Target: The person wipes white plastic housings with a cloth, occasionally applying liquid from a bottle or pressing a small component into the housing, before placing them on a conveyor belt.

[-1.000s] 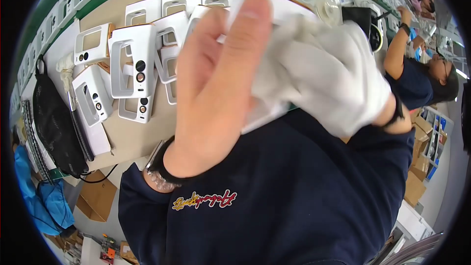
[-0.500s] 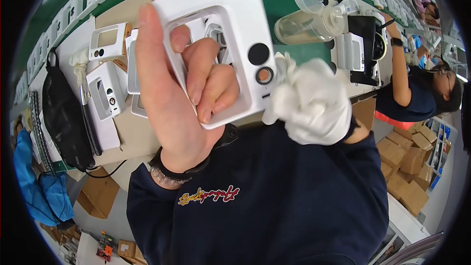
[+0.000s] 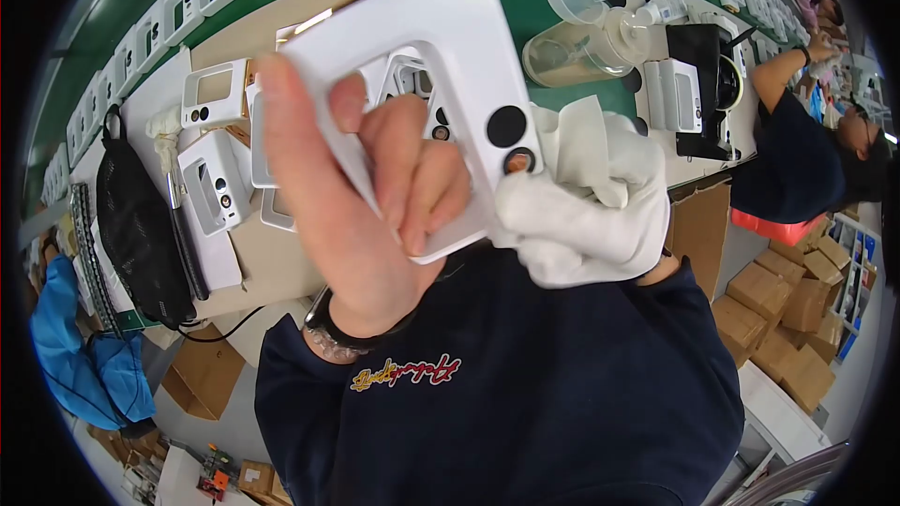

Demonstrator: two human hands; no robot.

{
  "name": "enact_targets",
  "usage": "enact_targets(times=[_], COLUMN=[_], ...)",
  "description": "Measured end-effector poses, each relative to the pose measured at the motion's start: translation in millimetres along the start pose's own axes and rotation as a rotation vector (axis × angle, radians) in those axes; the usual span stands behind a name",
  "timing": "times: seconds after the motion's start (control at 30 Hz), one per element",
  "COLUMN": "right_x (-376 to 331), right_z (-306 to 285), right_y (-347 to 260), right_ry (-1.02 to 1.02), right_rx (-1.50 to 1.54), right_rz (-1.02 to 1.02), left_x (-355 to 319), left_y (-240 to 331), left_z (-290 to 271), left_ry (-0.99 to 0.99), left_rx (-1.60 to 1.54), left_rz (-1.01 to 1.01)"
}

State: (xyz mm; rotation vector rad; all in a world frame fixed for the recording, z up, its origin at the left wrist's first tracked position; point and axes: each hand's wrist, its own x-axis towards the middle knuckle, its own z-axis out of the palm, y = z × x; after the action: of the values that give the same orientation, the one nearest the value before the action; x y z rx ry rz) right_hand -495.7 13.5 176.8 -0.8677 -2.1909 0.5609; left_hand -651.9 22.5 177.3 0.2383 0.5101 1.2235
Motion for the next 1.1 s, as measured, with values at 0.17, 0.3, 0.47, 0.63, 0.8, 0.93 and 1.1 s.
enact_targets(times=[0.17, 0.3, 0.47, 0.63, 0.8, 0.93, 1.1], right_x=[-13, -20, -5, 2, 1, -23, -13], right_z=[0, 5, 22, 33, 31, -1, -35], right_y=[10, -2, -15, -18, 5, 12, 39], right_ry=[0.159, 0.399, 0.471, 0.479, 0.418, 0.512, 0.603], right_rx=[-0.251, 0.211, 0.655, 0.802, 0.765, 0.646, -0.176], right_rz=[-0.009, 0.324, 0.595, 0.727, 0.760, 0.637, 0.533], left_x=[2, 0, -2, -5, 2, 7, 8], left_y=[-5, -1, -9, -29, -17, -9, -6], left_z=[-1, -3, -1, -8, -10, -7, -7], left_ry=[0.208, 0.146, 0.087, 0.017, 0.149, 0.125, 0.036], left_rx=[0.093, 0.078, -0.041, -0.080, 0.073, -0.001, -0.057], left_rz=[-0.130, -0.047, 0.033, 0.200, 0.153, 0.067, 0.005])
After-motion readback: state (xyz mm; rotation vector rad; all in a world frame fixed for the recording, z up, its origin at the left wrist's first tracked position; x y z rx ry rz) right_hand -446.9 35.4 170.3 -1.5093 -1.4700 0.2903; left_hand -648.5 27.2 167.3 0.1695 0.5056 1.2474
